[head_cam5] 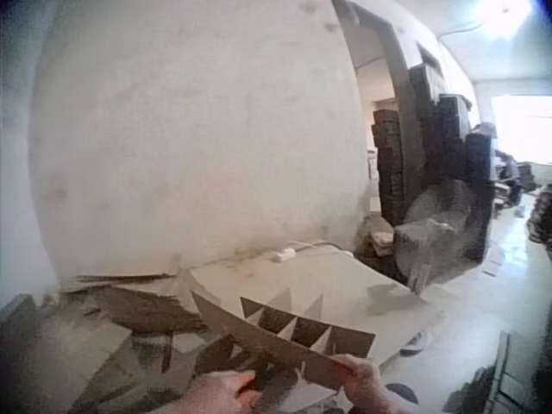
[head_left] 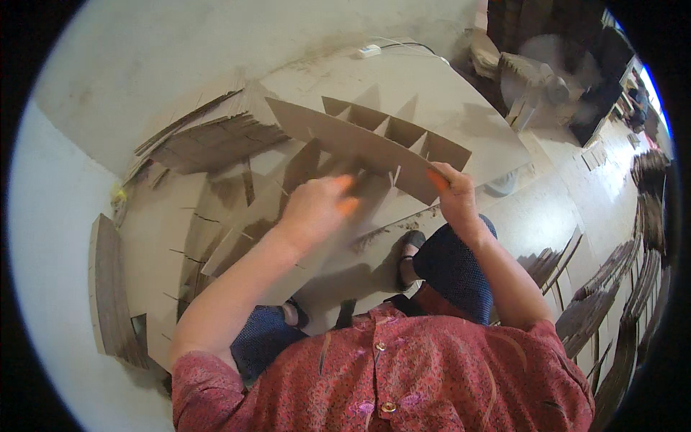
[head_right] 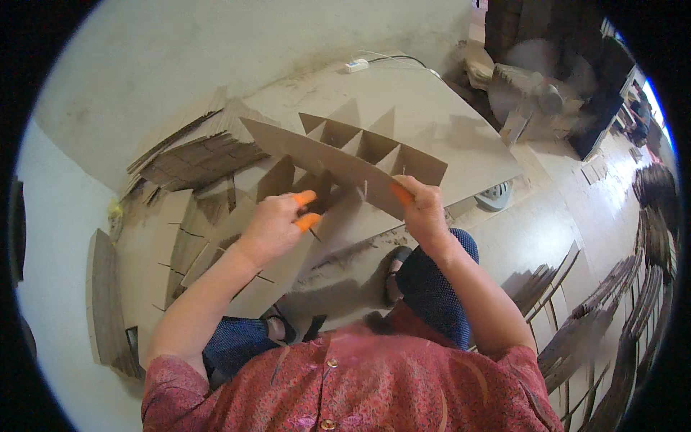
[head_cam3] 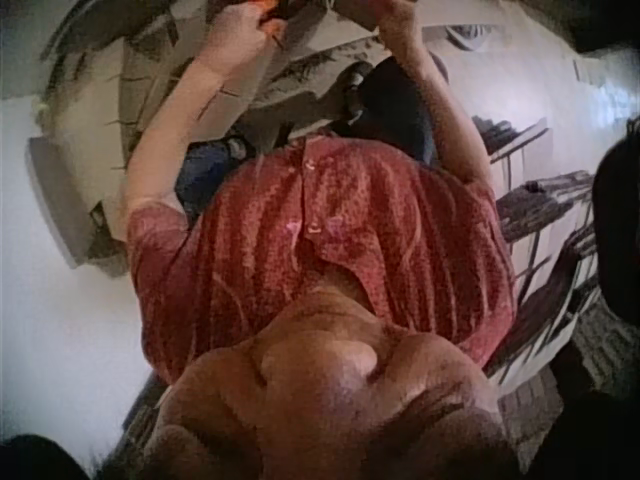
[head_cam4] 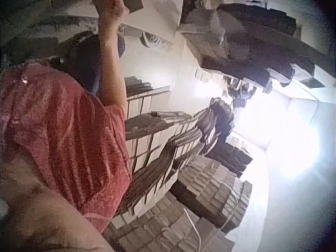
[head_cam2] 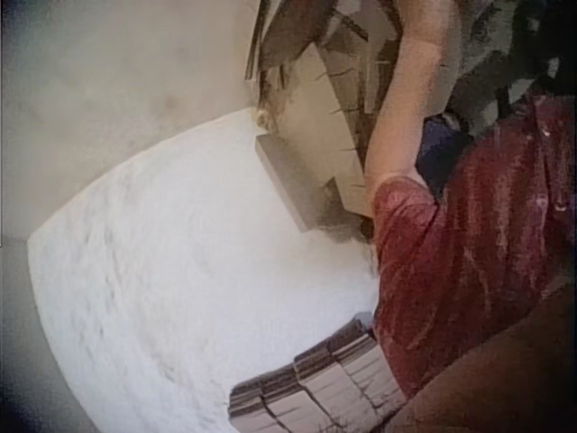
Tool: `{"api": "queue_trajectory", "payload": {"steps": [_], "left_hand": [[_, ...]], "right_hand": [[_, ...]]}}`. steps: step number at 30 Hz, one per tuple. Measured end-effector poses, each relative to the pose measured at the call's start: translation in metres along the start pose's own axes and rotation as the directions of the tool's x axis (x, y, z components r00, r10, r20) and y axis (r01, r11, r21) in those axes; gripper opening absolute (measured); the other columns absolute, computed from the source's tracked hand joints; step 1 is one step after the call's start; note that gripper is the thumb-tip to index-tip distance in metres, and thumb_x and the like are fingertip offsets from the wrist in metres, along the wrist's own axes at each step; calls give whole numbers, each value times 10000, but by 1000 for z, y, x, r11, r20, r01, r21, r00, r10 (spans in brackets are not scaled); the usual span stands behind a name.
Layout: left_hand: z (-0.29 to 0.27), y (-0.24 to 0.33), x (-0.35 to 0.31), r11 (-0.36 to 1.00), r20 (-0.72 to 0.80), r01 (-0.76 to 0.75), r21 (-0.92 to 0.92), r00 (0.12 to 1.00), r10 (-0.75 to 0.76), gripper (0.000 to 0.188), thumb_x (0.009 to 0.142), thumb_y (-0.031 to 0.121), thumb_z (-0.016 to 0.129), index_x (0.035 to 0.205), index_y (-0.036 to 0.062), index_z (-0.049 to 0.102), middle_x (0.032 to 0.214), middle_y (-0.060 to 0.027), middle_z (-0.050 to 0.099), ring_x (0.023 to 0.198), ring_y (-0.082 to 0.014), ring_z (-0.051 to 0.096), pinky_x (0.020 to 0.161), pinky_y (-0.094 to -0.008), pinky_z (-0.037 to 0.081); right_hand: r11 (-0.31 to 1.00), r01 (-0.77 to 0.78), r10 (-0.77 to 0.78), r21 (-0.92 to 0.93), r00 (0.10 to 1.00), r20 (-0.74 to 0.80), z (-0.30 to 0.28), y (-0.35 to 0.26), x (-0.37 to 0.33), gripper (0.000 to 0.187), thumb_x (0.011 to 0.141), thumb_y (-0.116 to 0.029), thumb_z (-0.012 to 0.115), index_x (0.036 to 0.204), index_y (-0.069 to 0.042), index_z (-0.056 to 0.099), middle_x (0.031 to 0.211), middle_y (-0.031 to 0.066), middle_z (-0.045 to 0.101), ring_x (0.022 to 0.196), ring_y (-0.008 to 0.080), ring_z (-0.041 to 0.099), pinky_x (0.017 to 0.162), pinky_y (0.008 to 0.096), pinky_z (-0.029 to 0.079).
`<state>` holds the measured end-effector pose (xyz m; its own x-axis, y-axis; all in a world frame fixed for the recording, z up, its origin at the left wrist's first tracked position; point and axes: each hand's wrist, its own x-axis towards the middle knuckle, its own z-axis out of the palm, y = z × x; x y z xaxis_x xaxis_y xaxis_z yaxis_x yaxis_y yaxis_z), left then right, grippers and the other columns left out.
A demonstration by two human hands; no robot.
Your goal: The person sits on the floor and repeatedly folds pre-cut cardboard sheets into multi-compartment dividers. They pick up a flat sheet, fold it along scored lines to form a grid of cells, and place the finished divider onto a growing stack. The process is repeated continuously.
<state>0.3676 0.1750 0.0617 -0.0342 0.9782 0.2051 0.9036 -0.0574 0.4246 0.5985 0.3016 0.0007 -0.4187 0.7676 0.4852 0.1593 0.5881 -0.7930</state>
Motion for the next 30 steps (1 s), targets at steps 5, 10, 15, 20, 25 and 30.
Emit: {"api": "queue_trajectory", "payload": {"steps": [5,10,15,20,25,30], "left_hand": [[30,-2,13,998,75,-15,-58,997,20,307,802,190,692,1058,24,653,922,-195,638,794,-349,622,699,-385,492],[15,-9,24,986,-257,0,165,965,43,304,763,237,737,957,18,653,874,-159,602,846,-344,601,704,-422,482],[26,-33,39,945,82,204,256,970,-231,187,788,160,680,825,-17,629,740,-209,612,749,-374,619,673,-460,481],[33,-34,41,974,99,211,79,971,-219,188,806,139,652,812,-44,608,723,-230,614,721,-382,609,655,-449,471],[40,-61,42,973,137,200,-119,973,-184,201,835,129,632,864,-67,599,696,-218,586,653,-250,573,620,-393,442],[36,-44,43,951,312,289,-112,918,-242,235,855,119,613,971,-84,594,718,-193,580,690,-174,534,643,-365,445]], "right_hand": [[999,35,-38,-42,996,-81,7,32,-20,149,899,-66,586,1016,0,650,795,136,656,713,134,591,672,276,468],[995,26,-31,-100,998,-50,-1,31,-26,146,878,-34,601,1012,-9,655,824,182,661,706,194,629,655,292,479],[992,3,-11,-124,998,-61,-5,23,-25,136,855,-14,609,984,-8,651,841,212,653,715,303,664,639,321,494],[990,-58,53,-130,998,-45,-16,28,-31,133,842,0,612,968,-7,653,815,220,639,697,325,654,631,319,492],[994,-8,0,-110,997,-76,-7,37,-39,136,855,-11,605,983,-1,649,790,215,620,695,282,622,634,316,483],[997,12,-16,-70,998,-66,3,41,-40,145,883,-37,592,1010,-4,653,760,200,616,653,149,562,639,310,469]]}}
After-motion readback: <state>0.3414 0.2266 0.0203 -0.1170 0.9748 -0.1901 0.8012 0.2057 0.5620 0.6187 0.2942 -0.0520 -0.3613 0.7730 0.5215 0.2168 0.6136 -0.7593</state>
